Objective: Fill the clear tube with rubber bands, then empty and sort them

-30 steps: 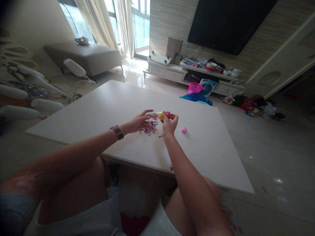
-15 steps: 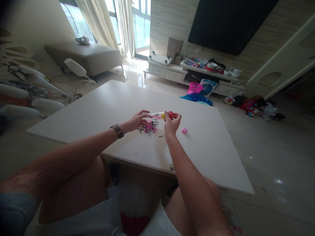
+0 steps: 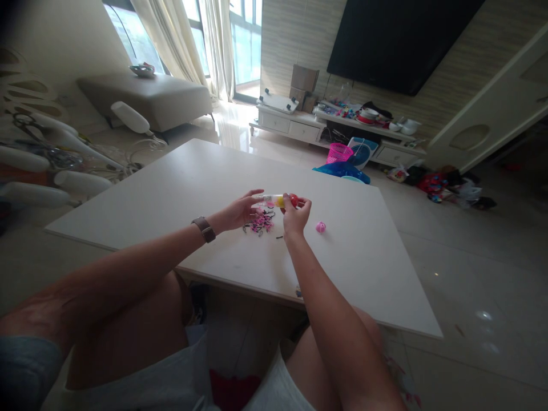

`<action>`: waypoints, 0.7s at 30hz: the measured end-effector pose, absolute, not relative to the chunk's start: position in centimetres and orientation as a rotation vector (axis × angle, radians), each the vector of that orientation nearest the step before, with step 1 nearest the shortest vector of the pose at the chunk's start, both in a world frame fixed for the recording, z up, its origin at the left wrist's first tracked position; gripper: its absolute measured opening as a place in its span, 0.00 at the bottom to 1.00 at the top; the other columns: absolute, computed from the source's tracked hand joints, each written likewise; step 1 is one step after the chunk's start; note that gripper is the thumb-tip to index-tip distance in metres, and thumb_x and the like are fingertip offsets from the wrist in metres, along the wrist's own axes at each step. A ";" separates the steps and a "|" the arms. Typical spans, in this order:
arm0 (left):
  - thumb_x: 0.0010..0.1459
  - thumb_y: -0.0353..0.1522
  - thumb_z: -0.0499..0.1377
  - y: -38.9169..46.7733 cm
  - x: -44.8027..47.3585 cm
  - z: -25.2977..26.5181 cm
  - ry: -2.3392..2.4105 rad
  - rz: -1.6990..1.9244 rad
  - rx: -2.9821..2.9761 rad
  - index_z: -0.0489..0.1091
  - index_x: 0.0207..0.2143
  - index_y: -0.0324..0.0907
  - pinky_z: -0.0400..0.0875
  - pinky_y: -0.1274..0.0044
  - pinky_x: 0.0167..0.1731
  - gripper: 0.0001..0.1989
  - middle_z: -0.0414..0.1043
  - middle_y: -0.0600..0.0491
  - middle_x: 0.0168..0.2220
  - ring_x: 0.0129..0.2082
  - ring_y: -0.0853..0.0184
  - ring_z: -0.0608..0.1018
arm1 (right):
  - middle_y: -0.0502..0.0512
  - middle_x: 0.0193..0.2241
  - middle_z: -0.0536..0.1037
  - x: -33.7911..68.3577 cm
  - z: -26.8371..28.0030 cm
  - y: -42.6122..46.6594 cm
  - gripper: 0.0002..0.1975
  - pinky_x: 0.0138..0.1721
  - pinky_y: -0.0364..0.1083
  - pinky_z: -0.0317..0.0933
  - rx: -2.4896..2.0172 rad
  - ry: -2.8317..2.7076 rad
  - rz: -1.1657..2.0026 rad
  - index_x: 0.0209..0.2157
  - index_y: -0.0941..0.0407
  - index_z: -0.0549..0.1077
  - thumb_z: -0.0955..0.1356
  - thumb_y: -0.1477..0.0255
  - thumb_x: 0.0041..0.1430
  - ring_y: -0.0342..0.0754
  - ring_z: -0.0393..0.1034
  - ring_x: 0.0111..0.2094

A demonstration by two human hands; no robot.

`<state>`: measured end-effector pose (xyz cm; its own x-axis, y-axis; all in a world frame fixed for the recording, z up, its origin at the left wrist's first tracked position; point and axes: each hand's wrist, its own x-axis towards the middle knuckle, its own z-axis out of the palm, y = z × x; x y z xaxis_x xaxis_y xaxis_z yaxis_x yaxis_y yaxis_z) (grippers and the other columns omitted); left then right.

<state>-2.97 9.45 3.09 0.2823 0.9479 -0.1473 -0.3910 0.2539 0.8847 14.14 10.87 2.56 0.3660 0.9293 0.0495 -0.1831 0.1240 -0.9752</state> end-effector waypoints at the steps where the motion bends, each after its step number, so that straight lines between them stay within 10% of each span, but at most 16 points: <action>1: 0.59 0.35 0.64 9.3 -3.0 3.1 0.786 1.029 0.889 0.61 0.60 0.47 0.76 0.77 0.33 0.28 0.75 0.49 0.42 0.28 0.71 0.80 | 0.53 0.48 0.66 14.1 2.5 10.8 0.31 0.41 0.48 0.77 -1.138 -0.830 0.996 0.39 0.52 0.60 0.78 0.53 0.43 0.47 0.73 0.45; 21: 0.53 0.34 0.63 10.8 -4.0 1.6 1.055 1.071 0.923 0.67 0.47 0.43 0.72 0.79 0.26 0.18 0.76 0.47 0.48 0.27 0.70 0.80 | 0.51 0.46 0.68 14.7 2.7 11.0 0.30 0.40 0.46 0.75 -1.181 -0.826 0.862 0.39 0.52 0.62 0.79 0.56 0.41 0.46 0.72 0.45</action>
<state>-4.04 10.84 1.62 0.1340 0.9689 -0.2082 -0.2228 0.2342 0.9463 14.74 11.00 2.72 0.4399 0.8937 0.0887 -0.1270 0.1597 -0.9790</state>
